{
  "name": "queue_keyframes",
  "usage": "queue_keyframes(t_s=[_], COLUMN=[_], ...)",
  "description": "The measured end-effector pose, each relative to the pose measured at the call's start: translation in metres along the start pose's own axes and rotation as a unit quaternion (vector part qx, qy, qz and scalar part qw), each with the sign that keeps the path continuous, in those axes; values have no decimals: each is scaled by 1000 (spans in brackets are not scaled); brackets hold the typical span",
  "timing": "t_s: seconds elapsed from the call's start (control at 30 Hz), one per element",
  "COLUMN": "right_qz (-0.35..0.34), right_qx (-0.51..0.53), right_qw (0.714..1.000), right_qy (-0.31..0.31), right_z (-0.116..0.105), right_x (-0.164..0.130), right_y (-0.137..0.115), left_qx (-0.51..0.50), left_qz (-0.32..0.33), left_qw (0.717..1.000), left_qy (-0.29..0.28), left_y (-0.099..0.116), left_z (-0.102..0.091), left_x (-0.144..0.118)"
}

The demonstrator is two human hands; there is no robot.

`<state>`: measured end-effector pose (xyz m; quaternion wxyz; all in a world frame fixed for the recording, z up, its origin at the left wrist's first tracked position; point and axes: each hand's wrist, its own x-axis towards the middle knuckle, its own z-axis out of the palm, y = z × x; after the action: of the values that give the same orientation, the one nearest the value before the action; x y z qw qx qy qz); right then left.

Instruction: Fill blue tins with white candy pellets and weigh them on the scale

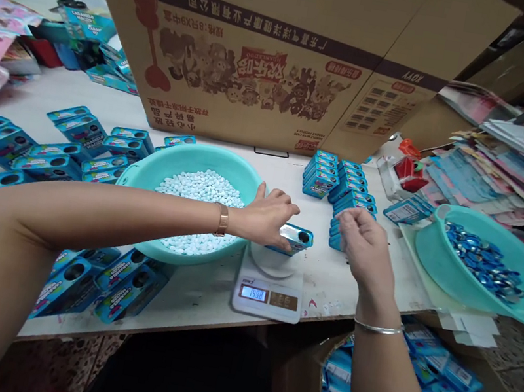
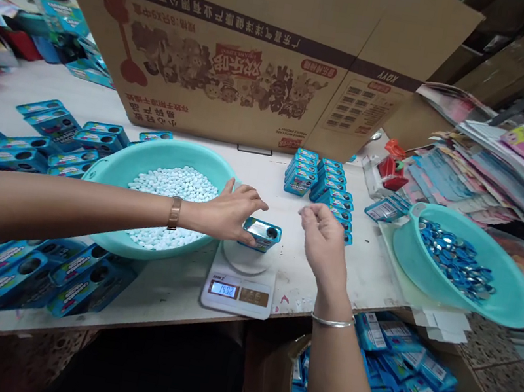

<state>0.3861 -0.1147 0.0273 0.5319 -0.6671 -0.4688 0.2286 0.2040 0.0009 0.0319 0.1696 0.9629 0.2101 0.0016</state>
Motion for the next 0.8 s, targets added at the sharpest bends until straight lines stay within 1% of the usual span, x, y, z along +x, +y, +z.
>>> queue_keyframes(t_s=[0.03,0.07,0.13,0.2,0.27,0.3,0.37,0.43,0.5,0.57,0.63,0.67,0.7,0.73,0.8], right_qz=[32,64,121,168,205,216,223,211,187,150,86,49,15,-9,-21], right_qx=[83,161,290,369,406,414,417,403,358,266,120,28,-70,-168,-333], right_qw=[996,985,949,913,889,883,879,889,914,952,988,996,993,979,930], right_qy=[13,21,33,42,48,50,53,49,37,8,-37,-63,-90,-115,-157], right_z=[-3,-7,-13,-18,-23,-25,-26,-24,-19,-13,-4,0,4,9,16], right_x=[-1,-3,-6,-8,-11,-13,-16,-19,-21,-22,-20,-19,-17,-15,-12], right_y=[4,8,16,22,27,29,31,31,31,27,20,15,10,4,-8], left_qx=[0,1,3,6,9,11,15,19,23,25,27,28,29,29,29], left_qz=[-1,-2,-6,-9,-8,-8,-6,-6,-4,0,4,5,4,3,1], left_qw=[1000,1000,1000,1000,1000,1000,1000,1000,1000,1000,1000,1000,1000,1000,1000], left_qy=[0,-1,1,3,4,4,2,-2,-5,-7,-8,-8,-10,-11,-10], left_y=[1,1,2,3,3,3,4,7,9,11,11,11,11,11,11], left_z=[-1,-2,-3,-3,-2,-2,-2,-3,-3,-3,-3,-2,-2,-1,0], left_x=[0,0,0,1,1,1,1,2,2,3,4,5,6,6,6])
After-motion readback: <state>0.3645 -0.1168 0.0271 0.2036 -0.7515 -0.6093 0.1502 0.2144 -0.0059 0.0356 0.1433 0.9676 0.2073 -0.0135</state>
